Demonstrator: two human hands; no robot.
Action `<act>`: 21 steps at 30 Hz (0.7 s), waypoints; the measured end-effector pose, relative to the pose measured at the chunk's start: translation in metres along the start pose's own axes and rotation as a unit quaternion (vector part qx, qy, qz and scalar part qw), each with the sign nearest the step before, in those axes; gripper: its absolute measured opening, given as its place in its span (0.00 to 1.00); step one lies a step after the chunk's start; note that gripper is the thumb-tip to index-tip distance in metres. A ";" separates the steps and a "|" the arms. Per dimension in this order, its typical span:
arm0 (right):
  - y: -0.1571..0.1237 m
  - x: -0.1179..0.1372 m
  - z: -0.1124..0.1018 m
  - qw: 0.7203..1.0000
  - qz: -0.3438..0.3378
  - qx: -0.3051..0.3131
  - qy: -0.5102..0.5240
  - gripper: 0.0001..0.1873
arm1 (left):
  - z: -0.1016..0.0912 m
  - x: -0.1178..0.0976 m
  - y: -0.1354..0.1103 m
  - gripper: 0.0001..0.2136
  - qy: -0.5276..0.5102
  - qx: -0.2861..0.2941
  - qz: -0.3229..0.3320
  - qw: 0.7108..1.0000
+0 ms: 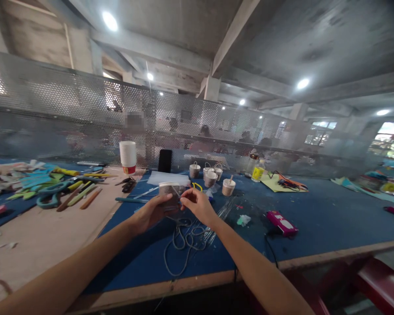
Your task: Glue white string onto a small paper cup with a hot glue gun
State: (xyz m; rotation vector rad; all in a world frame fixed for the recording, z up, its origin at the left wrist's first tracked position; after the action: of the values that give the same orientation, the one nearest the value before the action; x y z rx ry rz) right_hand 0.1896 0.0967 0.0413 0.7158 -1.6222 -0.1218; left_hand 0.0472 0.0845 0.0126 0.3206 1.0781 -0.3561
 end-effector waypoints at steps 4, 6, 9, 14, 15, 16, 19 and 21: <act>-0.008 0.019 0.012 0.986 -0.088 0.045 -0.133 0.07 | -0.006 -0.002 0.000 0.11 -0.058 -0.033 0.001 0.998; -0.010 0.026 0.013 0.974 -0.129 0.049 -0.177 0.09 | -0.009 -0.005 -0.001 0.12 -0.076 -0.046 0.002 0.996; -0.004 0.025 -0.007 0.959 -0.127 -0.015 -0.253 0.13 | -0.013 -0.008 -0.002 0.12 -0.084 -0.062 -0.005 0.995; 0.004 -0.004 -0.066 0.864 0.076 -0.068 -0.492 0.13 | -0.017 -0.011 -0.004 0.14 -0.101 -0.061 -0.012 0.993; 0.003 -0.011 -0.074 0.836 0.116 -0.045 -0.534 0.15 | -0.017 -0.010 -0.005 0.14 -0.105 -0.058 -0.015 0.993; 0.001 -0.018 -0.080 0.810 0.151 -0.017 -0.566 0.18 | -0.017 -0.010 -0.005 0.14 -0.108 -0.057 -0.015 0.992; -0.004 -0.034 -0.087 0.763 0.214 0.058 -0.608 0.26 | -0.017 -0.010 -0.005 0.14 -0.108 -0.062 -0.016 0.992; -0.006 -0.042 -0.088 0.767 0.235 0.075 -0.592 0.26 | -0.017 -0.009 -0.004 0.14 -0.105 -0.064 -0.019 0.992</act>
State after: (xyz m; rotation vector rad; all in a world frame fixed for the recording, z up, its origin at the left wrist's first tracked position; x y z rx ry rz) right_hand 0.2741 0.1416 0.0201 0.2712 -3.0223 -0.0747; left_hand 0.0283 0.0887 0.0133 0.1452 0.8953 -0.3445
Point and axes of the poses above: each hand's wrist, its own y-axis towards the middle knuckle, its own z-axis out of the palm, x = y × z, the point moved 7 cm from there along y, towards the middle knuckle, and after that the axes turned 2 degrees about -z, right-handed, at the moved point
